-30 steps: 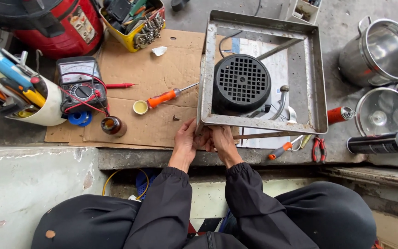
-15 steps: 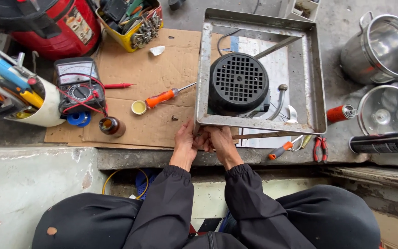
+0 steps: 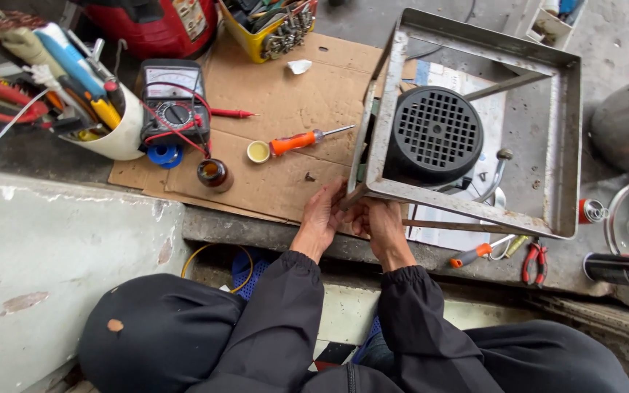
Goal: Mounting an electric motor into a metal frame using a screwdriver and pliers to secure fasteners.
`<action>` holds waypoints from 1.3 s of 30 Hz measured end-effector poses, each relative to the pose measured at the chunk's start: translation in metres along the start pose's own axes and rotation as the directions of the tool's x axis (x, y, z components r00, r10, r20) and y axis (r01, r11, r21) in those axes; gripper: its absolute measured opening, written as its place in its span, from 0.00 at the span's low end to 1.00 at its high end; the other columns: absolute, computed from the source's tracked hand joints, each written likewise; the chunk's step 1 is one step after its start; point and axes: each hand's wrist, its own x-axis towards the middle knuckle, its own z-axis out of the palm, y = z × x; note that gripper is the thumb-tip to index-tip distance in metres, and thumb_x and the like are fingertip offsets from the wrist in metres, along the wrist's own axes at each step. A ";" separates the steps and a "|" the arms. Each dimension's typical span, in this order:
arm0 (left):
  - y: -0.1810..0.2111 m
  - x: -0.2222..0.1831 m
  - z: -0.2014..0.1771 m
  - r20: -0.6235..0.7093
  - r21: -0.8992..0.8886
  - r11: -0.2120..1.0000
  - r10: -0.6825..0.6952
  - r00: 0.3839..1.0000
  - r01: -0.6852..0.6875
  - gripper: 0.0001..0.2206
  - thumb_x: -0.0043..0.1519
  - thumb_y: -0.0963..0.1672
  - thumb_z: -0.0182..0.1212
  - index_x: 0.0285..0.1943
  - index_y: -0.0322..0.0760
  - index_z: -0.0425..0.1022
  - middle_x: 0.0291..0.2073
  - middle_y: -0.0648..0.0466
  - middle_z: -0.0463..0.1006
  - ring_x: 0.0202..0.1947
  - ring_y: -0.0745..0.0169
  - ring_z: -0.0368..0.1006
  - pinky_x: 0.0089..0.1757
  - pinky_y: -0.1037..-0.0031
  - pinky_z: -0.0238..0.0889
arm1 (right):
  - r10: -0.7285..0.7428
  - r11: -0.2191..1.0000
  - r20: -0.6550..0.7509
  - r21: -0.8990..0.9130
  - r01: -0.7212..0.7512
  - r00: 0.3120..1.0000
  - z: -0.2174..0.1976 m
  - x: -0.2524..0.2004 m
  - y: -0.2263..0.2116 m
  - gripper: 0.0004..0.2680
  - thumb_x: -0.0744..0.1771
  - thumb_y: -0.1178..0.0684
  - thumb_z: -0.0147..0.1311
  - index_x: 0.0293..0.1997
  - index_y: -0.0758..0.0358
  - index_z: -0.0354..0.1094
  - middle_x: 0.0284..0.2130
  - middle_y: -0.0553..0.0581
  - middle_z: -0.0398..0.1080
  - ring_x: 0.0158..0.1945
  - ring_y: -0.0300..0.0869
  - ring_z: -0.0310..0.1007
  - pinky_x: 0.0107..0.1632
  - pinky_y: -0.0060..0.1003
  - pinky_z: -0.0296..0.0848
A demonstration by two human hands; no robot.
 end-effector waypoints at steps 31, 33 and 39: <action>0.008 -0.008 -0.007 0.237 0.261 0.928 0.206 0.949 -0.267 0.15 0.69 0.47 0.74 0.61 0.38 0.84 0.40 0.53 0.89 0.45 0.73 0.83 0.51 0.80 0.77 | -0.116 0.993 -0.147 -0.030 0.113 0.982 0.026 0.000 0.000 0.06 0.70 0.62 0.49 0.37 0.72 0.72 0.20 0.67 0.74 0.11 0.39 0.59 0.14 0.28 0.52; 0.009 -0.009 -0.004 0.231 0.288 0.918 0.208 0.951 -0.271 0.15 0.69 0.47 0.74 0.61 0.39 0.84 0.40 0.54 0.89 0.45 0.73 0.82 0.52 0.79 0.77 | -0.078 0.996 -0.147 0.031 0.083 0.986 0.026 0.007 -0.001 0.08 0.71 0.61 0.47 0.34 0.70 0.70 0.18 0.66 0.70 0.10 0.40 0.56 0.13 0.28 0.49; 0.016 -0.016 0.002 0.206 0.266 0.939 0.167 0.964 -0.219 0.15 0.68 0.47 0.73 0.61 0.38 0.84 0.41 0.55 0.89 0.45 0.71 0.82 0.53 0.78 0.77 | 0.189 0.946 -0.109 0.286 -0.151 0.976 0.021 0.022 -0.009 0.08 0.72 0.61 0.47 0.36 0.71 0.70 0.17 0.56 0.66 0.12 0.35 0.54 0.15 0.24 0.44</action>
